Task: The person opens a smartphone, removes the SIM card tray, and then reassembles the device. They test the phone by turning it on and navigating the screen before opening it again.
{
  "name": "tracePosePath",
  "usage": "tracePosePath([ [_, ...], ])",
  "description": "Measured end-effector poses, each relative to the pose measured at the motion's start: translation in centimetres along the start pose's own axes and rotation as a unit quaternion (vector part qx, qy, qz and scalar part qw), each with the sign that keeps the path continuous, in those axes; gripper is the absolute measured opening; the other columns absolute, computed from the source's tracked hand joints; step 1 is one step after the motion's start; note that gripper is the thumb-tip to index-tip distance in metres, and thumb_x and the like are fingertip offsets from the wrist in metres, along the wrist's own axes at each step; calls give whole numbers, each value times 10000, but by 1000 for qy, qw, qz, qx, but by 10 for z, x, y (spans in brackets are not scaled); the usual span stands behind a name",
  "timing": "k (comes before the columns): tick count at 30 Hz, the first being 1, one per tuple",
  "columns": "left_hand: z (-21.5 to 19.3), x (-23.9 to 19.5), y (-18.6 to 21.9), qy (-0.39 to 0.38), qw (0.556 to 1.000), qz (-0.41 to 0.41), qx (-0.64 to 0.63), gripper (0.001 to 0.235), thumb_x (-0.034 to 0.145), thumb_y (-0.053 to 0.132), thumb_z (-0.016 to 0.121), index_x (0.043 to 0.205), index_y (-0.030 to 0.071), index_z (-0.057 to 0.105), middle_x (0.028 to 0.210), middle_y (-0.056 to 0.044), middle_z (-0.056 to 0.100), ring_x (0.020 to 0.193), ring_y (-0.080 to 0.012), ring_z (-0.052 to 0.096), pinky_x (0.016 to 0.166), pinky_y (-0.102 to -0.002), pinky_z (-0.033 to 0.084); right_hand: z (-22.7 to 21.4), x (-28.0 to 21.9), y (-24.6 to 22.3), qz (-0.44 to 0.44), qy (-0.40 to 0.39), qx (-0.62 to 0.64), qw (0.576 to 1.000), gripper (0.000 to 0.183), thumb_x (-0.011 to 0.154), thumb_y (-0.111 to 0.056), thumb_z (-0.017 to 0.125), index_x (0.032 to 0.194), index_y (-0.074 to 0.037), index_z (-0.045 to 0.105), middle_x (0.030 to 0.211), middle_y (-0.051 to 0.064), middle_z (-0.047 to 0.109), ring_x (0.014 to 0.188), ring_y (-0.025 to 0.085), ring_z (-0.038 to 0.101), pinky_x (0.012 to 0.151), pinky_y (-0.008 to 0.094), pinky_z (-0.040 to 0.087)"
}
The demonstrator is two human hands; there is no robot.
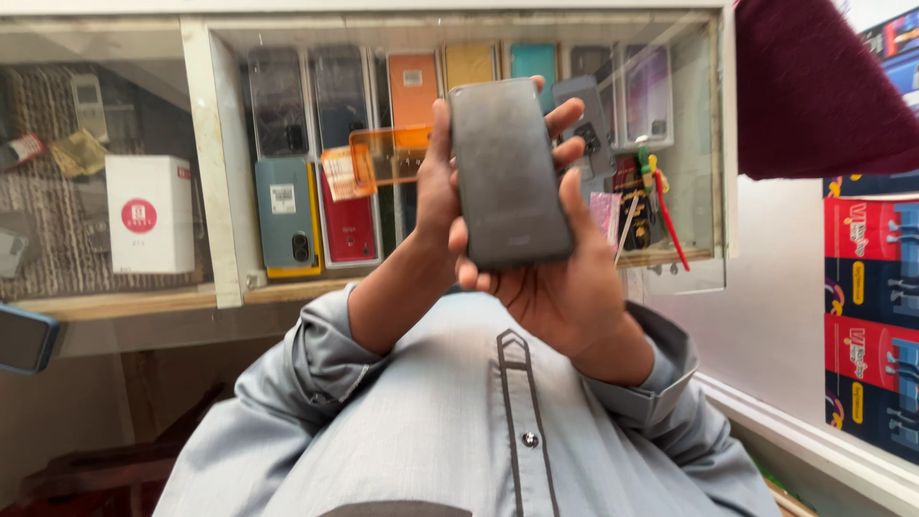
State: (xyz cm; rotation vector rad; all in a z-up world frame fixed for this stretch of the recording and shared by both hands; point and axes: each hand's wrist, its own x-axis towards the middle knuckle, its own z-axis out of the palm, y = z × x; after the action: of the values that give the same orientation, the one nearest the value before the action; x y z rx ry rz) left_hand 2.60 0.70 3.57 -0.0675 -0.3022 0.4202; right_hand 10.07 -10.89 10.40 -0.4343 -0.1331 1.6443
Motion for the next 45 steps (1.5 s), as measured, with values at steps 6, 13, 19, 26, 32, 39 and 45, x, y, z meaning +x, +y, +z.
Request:
tracePosePath([
  [6,9,-20,10,44,993,14,106,846,1063,723,196,1705,171,183,1643,-266,385,1405,-390,533,1148,-534,521,-35,-2,11,43,22,-80,996,908,1046,-716,233,1462,52,481,1054,275,669,840,344,696,762,392,586],
  [13,1,-38,13,103,971,20,213,868,1007,736,164,1681,189,190,1645,-243,354,1397,-391,513,1147,-533,483,-83,3,18,95,-7,-51,994,946,1017,-750,220,1494,31,457,1025,273,673,825,348,696,753,402,586],
  [19,-3,-42,14,121,970,12,212,859,986,744,147,1667,223,197,1655,-203,344,1415,-390,476,1152,-539,455,-101,9,22,117,-23,-28,993,908,1005,-741,224,1506,-16,443,1032,272,677,826,367,710,726,402,587],
  [26,-3,-45,15,113,972,6,208,853,974,743,148,1652,227,202,1648,-196,339,1414,-378,480,1124,-548,472,-103,9,24,121,-26,-15,992,885,1012,-723,236,1510,-18,435,1020,288,671,815,372,712,698,391,590],
  [32,-4,-48,16,124,969,14,212,833,968,743,127,1640,258,205,1625,-180,368,1395,-362,493,1108,-543,485,-100,11,24,139,-9,-25,990,872,1014,-717,204,1491,-29,445,1013,295,676,789,357,710,688,381,592],
  [39,-3,-43,16,114,971,10,210,841,973,747,123,1641,245,216,1623,-179,375,1405,-355,483,1111,-548,482,-98,14,20,126,-32,-24,991,855,1025,-705,202,1488,-29,445,1019,290,679,796,352,714,690,378,593],
  [45,-16,-43,17,155,972,6,177,856,954,754,169,1625,228,250,1605,-157,412,1447,-322,459,1179,-509,416,-113,11,21,109,-21,-54,992,843,1032,-692,222,1442,-5,486,994,263,689,784,339,720,697,377,600],
])
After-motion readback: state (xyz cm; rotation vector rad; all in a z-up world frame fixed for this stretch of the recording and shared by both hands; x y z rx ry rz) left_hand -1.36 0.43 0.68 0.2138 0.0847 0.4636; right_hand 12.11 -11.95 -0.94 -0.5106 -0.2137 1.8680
